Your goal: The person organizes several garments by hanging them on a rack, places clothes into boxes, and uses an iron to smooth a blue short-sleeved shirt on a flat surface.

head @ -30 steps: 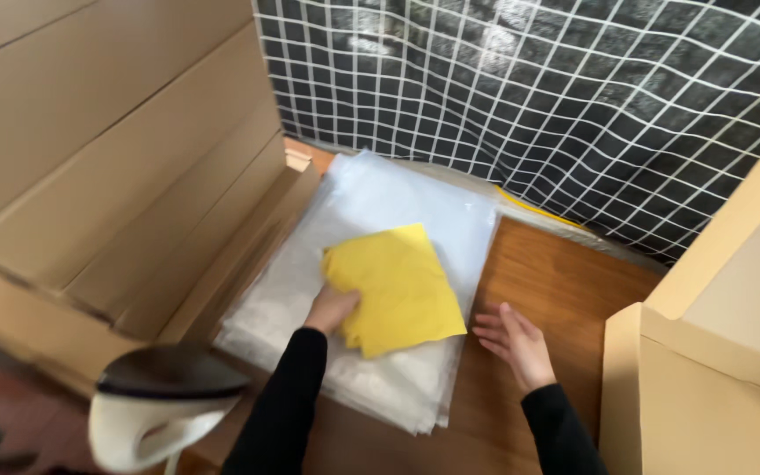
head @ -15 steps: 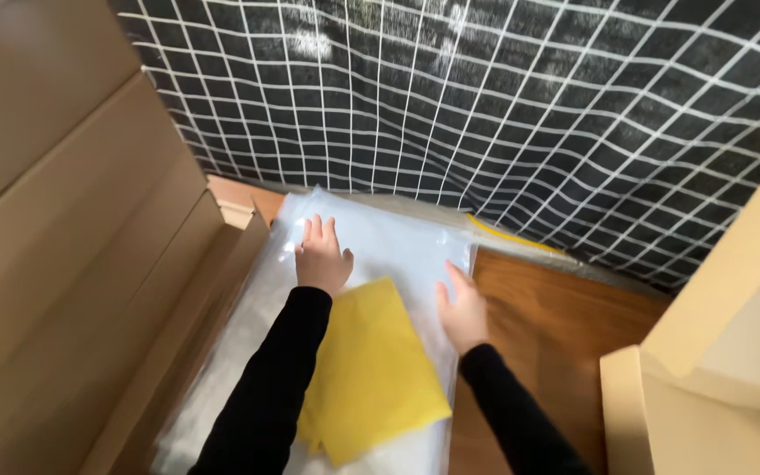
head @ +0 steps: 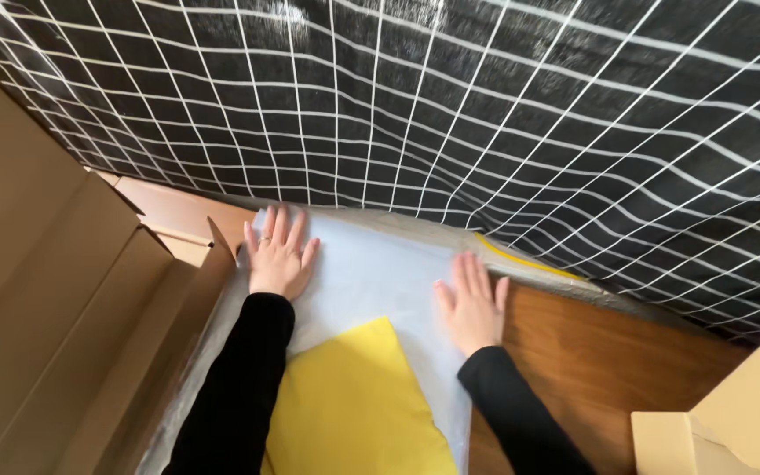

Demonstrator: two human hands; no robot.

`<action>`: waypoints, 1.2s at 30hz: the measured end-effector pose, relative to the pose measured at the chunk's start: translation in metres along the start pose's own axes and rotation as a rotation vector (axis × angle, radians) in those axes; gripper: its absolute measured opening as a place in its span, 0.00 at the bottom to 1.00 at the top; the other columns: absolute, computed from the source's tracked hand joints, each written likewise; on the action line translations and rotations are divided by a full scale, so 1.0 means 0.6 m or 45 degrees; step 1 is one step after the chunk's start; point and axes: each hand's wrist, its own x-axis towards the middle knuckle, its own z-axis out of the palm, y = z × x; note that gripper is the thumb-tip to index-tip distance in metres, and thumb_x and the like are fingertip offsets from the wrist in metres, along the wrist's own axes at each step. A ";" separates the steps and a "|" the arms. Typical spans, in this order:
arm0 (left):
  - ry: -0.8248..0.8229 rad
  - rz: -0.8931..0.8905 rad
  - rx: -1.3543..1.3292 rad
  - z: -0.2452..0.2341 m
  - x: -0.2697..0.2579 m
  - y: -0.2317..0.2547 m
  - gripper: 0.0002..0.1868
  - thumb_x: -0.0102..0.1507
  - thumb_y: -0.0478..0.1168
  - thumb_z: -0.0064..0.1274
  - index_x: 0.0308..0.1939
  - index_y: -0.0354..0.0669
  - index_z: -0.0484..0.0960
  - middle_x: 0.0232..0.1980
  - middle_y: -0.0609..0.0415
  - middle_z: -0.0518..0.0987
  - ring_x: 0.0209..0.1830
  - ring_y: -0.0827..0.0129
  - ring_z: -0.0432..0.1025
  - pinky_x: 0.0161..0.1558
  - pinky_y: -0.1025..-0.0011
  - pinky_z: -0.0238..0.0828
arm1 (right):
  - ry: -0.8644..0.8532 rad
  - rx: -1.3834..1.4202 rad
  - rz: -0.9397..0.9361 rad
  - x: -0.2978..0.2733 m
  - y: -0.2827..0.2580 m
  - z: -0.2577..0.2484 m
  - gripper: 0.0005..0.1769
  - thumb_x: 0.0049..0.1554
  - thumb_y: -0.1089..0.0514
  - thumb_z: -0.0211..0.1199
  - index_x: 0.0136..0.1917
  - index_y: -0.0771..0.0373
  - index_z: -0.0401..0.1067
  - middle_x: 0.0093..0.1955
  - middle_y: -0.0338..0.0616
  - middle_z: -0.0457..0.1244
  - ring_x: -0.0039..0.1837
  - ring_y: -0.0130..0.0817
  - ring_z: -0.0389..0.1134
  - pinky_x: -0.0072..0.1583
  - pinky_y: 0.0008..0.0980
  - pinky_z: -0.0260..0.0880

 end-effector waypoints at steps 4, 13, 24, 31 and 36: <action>-0.045 -0.072 -0.017 -0.008 0.001 -0.002 0.38 0.75 0.71 0.20 0.87 0.67 0.48 0.92 0.58 0.43 0.91 0.64 0.35 0.84 0.37 0.23 | 0.051 0.004 0.171 -0.028 0.063 0.029 0.42 0.71 0.27 0.34 0.89 0.48 0.45 0.93 0.42 0.39 0.92 0.38 0.36 0.84 0.66 0.29; -0.208 -0.310 -0.354 -0.071 -0.132 -0.002 0.29 0.69 0.57 0.41 0.73 0.55 0.69 0.90 0.45 0.46 0.87 0.50 0.48 0.74 0.29 0.48 | 0.069 0.503 0.088 -0.328 0.038 -0.045 0.53 0.58 0.29 0.63 0.88 0.47 0.50 0.91 0.45 0.42 0.91 0.42 0.39 0.84 0.62 0.31; -0.530 -0.587 -0.758 -0.239 -0.507 -0.007 0.36 0.73 0.56 0.19 0.81 0.45 0.63 0.90 0.48 0.46 0.91 0.53 0.36 0.81 0.29 0.19 | 0.015 0.541 -0.146 -0.623 0.017 -0.086 0.54 0.53 0.30 0.70 0.86 0.44 0.56 0.92 0.43 0.40 0.91 0.45 0.36 0.83 0.62 0.28; 0.031 -0.510 -0.926 -0.277 -0.741 0.114 0.16 0.69 0.53 0.50 0.39 0.47 0.86 0.38 0.50 0.86 0.41 0.57 0.79 0.48 0.57 0.71 | 0.055 1.066 0.079 -0.698 -0.023 -0.160 0.06 0.57 0.51 0.72 0.44 0.52 0.83 0.48 0.35 0.71 0.52 0.29 0.69 0.56 0.32 0.68; -0.866 -0.682 -1.410 -0.221 -0.892 0.228 0.19 0.70 0.53 0.58 0.35 0.44 0.90 0.28 0.56 0.86 0.23 0.74 0.78 0.34 0.76 0.76 | -0.455 1.114 0.298 -0.723 -0.036 -0.122 0.13 0.57 0.47 0.74 0.36 0.55 0.85 0.29 0.29 0.70 0.34 0.19 0.65 0.45 0.24 0.66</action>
